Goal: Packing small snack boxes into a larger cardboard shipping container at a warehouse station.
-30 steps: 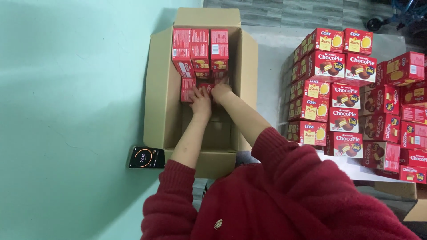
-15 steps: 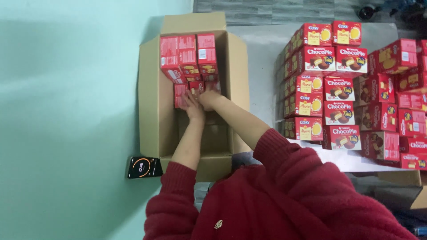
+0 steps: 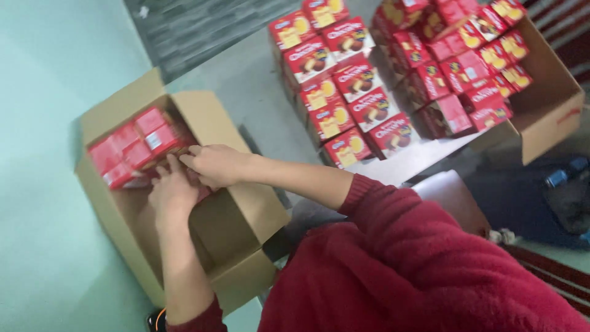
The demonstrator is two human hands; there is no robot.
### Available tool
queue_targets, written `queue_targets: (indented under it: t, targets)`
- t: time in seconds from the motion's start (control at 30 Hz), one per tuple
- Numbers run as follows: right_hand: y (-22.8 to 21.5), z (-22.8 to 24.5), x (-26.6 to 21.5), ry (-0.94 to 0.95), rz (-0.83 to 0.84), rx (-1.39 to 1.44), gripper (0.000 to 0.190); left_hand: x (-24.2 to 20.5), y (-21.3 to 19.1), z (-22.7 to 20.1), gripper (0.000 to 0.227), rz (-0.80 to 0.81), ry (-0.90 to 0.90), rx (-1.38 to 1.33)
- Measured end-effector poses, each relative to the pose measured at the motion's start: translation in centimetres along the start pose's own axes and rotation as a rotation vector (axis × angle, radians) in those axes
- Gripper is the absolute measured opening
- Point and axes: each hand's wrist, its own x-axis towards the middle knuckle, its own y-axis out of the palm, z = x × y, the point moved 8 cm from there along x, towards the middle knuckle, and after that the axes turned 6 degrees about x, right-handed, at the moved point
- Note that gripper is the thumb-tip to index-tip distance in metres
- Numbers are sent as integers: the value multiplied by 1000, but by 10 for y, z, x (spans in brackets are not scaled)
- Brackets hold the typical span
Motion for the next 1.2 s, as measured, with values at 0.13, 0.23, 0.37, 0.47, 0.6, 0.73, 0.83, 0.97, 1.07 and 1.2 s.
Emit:
queue_targets:
  t: [0.13, 0.23, 0.37, 0.47, 0.6, 0.73, 0.83, 0.97, 1.07, 1.2]
  targets:
    - [-101, 11, -58, 52, -43, 117, 62, -16, -66, -72, 87, -77, 113, 42]
    - [-173, 8, -106, 143, -97, 178, 61, -19, -96, -140, 83, -179, 220, 71]
    - [-219, -55, -157, 130, -235, 95, 67, -27, -128, -241, 79, -203, 356, 7]
    - [-261, -97, -209, 166, -352, 56, 67, -17, -132, -318, 91, -206, 483, -11]
    - [-321, -154, -286, 275, -477, 12, 70, -9, -143, -425, 103, -131, 638, -179]
    - [-351, -268, -358, 403, -575, -90, 75, 10, -133, -527, 109, -82, 718, -229]
    - [-389, -302, -401, 518, -607, -145, 79, 33, -110, -602, 111, 31, 772, -166]
    - [-418, -399, -466, 798, -739, -74, 84, 84, -40, -699, 124, 224, 781, -425]
    - [-415, -495, -511, 946, -755, -57, 93, 115, 3, -747, 124, 323, 656, -638]
    - [-419, -560, -544, 945, -847, -54, 97, 156, 51, -789, 111, 332, 528, -833]
